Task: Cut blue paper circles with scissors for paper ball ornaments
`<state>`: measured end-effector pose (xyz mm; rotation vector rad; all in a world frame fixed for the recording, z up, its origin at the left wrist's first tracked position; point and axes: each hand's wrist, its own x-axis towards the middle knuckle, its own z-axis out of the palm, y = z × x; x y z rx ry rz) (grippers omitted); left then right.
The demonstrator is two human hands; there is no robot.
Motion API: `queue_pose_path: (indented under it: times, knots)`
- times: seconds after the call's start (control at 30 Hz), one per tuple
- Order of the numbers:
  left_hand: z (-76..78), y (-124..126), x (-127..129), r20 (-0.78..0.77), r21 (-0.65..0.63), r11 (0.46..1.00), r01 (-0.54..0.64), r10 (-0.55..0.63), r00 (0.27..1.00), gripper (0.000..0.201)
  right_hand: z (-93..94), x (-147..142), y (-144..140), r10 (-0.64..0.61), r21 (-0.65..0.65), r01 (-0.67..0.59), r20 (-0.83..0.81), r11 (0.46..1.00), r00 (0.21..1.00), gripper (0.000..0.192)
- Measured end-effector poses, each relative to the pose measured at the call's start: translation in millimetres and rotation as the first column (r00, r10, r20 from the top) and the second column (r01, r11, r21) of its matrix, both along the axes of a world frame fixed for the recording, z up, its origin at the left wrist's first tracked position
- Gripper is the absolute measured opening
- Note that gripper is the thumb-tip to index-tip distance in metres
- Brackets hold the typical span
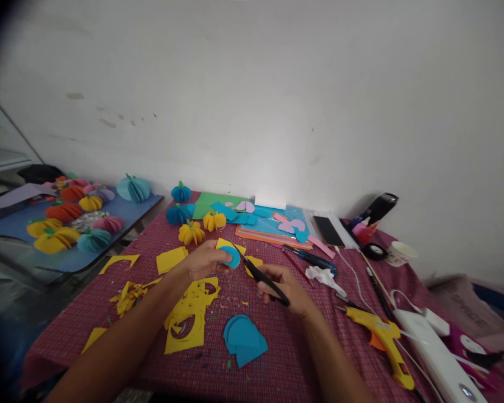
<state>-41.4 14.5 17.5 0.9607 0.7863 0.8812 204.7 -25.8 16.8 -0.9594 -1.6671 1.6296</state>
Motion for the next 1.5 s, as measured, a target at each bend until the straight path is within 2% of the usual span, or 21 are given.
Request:
queue_pose_path:
  times: [0.33, 0.57, 1.0, 1.3, 1.5]
  knots:
    - [-2.5, -0.4, 1.5, -0.031, 0.000, 1.000, 0.013, -0.013, 0.999, 0.027, -0.3, 1.2, 0.5, 0.002, -0.026, -0.002, 0.005, 1.000, 1.000, 0.036]
    - [-2.6, 0.5, -1.0, -0.024, -0.004, 0.998, 0.065, -0.065, 0.998, 0.023, 0.6, 3.9, 2.0, 0.015, -0.045, -0.014, 0.024, 0.999, 1.000, 0.039]
    - [-3.2, 0.5, -2.6, -0.045, -0.029, 0.994, 0.105, -0.106, 0.993, 0.021, -0.5, 8.3, 3.0, 0.030, -0.040, -0.028, 0.046, 0.999, 0.998, 0.039]
    - [-3.2, 0.4, -0.8, -0.109, -0.046, 0.996, 0.071, -0.076, 0.991, 0.025, 5.1, 7.6, 3.1, 0.040, -0.056, -0.036, 0.080, 0.998, 0.996, 0.040]
    - [-7.4, 1.9, -1.1, -0.134, -0.021, 0.993, 0.117, -0.119, 0.984, 0.025, 1.4, 9.0, 3.5, 0.064, -0.066, -0.060, 0.049, 0.996, 0.997, 0.041]
